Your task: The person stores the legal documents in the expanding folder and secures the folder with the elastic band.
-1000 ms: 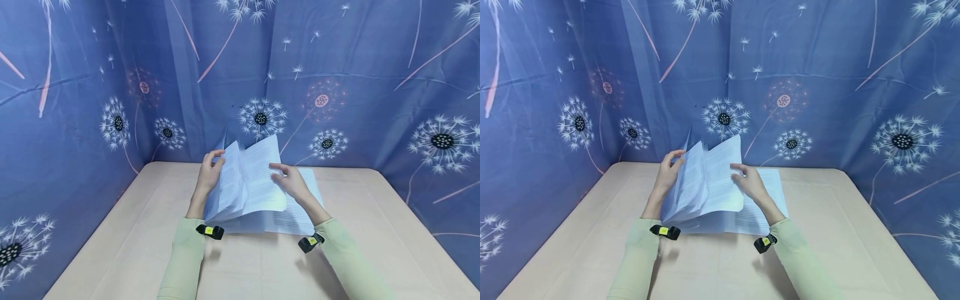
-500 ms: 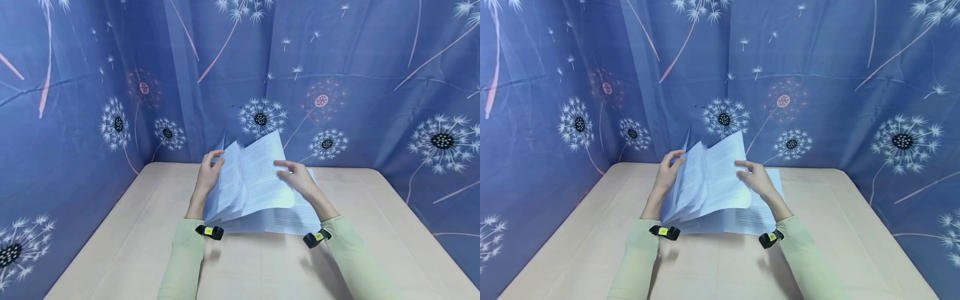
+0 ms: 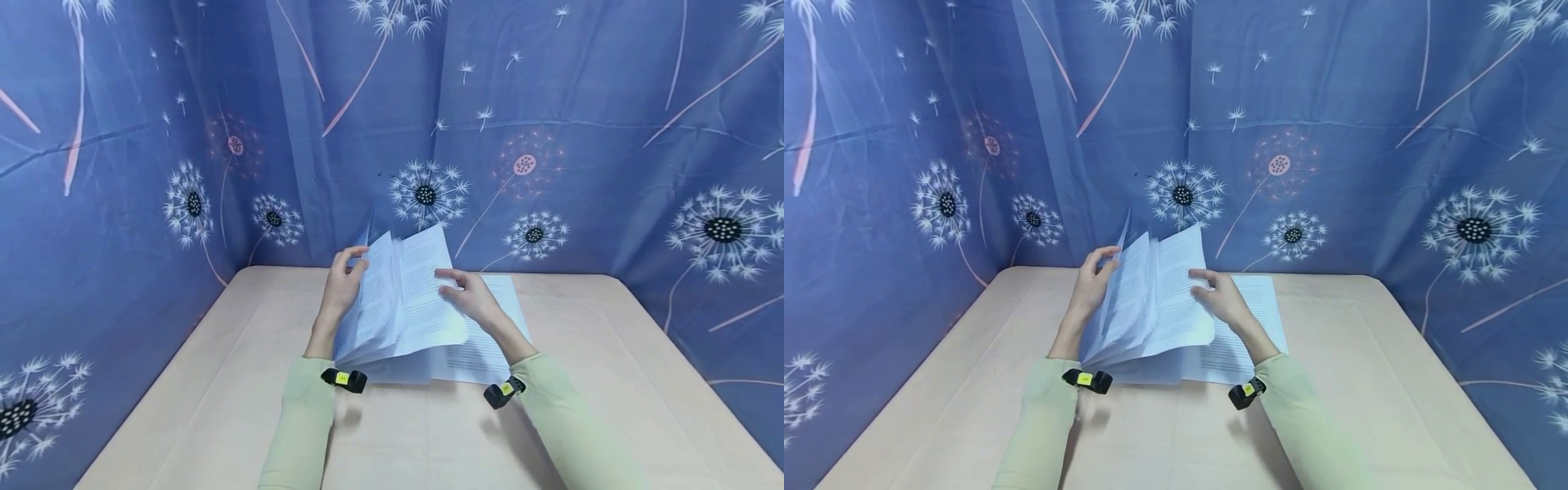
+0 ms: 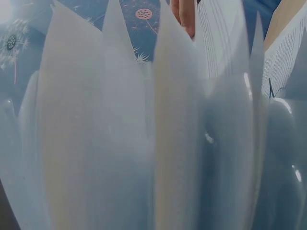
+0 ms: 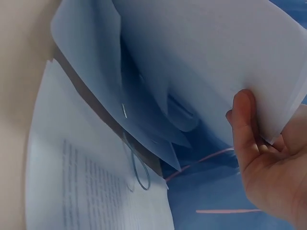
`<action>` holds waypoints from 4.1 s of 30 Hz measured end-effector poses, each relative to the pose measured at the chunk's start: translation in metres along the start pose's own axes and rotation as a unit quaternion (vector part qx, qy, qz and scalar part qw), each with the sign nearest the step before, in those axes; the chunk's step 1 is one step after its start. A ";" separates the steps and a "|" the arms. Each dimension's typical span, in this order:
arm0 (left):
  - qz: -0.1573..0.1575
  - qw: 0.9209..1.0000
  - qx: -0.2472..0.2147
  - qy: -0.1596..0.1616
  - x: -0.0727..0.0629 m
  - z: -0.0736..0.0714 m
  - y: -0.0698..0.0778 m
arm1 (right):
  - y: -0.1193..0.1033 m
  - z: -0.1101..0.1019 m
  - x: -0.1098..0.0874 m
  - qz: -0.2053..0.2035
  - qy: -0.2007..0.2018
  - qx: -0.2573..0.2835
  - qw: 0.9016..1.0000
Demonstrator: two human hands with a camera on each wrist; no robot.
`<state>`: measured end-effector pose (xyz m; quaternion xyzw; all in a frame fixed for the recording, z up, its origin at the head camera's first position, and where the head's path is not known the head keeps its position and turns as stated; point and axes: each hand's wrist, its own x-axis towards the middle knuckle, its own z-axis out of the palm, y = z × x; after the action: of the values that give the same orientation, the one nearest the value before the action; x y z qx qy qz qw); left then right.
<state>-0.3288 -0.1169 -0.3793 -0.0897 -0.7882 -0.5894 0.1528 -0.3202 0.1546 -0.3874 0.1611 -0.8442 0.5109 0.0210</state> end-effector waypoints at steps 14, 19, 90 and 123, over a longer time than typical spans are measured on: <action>-0.003 1.000 0.005 0.006 0.000 0.001 0.001 | -0.001 0.033 0.007 0.054 0.021 0.113 0.992; -0.004 1.000 0.004 0.004 0.000 0.002 0.000 | 0.000 0.043 0.008 0.071 0.039 0.110 0.991; -0.006 1.000 0.002 0.001 -0.002 0.004 0.002 | 0.016 0.039 -0.002 0.056 -0.037 0.156 0.985; 0.000 1.000 -0.002 0.000 -0.002 0.002 0.002 | 0.052 -0.033 -0.026 0.066 -0.015 0.038 0.997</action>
<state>-0.3264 -0.1144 -0.3793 -0.0894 -0.7869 -0.5912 0.1527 -0.3152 0.2121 -0.4217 0.1130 -0.8332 0.5404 -0.0319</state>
